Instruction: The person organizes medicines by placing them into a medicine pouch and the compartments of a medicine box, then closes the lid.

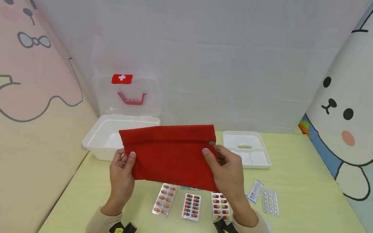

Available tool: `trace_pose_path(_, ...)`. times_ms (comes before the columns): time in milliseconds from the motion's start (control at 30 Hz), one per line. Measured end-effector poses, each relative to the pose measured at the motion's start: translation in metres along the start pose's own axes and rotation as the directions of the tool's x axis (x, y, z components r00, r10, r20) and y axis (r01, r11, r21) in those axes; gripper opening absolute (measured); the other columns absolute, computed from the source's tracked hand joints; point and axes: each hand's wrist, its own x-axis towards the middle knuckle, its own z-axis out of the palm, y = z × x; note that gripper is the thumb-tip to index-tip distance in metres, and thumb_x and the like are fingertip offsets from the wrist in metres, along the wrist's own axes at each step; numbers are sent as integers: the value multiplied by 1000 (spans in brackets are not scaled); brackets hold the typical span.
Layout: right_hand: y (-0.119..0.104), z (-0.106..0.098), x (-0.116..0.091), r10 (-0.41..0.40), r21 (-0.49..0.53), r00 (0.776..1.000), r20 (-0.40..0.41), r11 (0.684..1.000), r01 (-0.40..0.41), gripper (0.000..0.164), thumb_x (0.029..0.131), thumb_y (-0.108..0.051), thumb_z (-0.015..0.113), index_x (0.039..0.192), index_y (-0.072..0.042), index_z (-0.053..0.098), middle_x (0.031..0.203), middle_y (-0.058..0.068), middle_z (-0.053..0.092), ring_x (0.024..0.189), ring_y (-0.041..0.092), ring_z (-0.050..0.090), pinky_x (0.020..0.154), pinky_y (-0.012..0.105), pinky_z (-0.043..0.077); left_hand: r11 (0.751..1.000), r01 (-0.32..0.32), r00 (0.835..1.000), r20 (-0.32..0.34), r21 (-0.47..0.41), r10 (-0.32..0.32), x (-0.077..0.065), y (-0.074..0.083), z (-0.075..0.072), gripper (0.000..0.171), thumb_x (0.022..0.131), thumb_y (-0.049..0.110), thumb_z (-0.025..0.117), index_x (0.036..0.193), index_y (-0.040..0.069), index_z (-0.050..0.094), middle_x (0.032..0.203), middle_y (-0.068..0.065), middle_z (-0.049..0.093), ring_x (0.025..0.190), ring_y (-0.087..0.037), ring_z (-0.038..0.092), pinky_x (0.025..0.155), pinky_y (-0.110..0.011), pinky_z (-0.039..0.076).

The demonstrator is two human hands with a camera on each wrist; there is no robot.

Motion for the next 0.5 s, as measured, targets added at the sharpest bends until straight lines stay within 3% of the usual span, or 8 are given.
trace_pose_path(167,-3,-7,-3,-39,-83,999,-31,996,36,19,88,-16,61,105,-8,65,90,6,67,71,16,64,57,31,54,999,33,999,29,-40,-32,-5,-13,10,30,92,20,55,116,3,46,111,-16,60,94,-34,57,72,-42,53)
trace_pose_path(333,-7,-14,-3,-136,-148,990,-43,981,128,16,87,-10,61,102,-6,66,88,6,67,72,14,64,57,28,53,998,45,996,79,-51,-41,-2,-23,17,34,93,17,54,121,1,41,120,-16,53,104,-33,52,86,-37,48)
trace_pose_path(400,-9,-15,-3,-189,-185,981,-50,967,177,17,85,-7,62,102,-6,66,89,6,68,72,13,64,57,26,53,999,39,997,64,-13,-38,-1,-24,19,39,92,17,55,125,3,37,124,-15,48,109,-29,49,90,-34,46)
trace_pose_path(500,-13,-16,-3,-264,-247,962,-73,939,239,20,83,-4,64,102,-6,67,89,6,68,73,13,64,57,24,52,994,-23,999,34,111,20,-2,-16,27,43,91,13,56,126,4,35,125,-10,44,114,-24,43,94,-36,40)
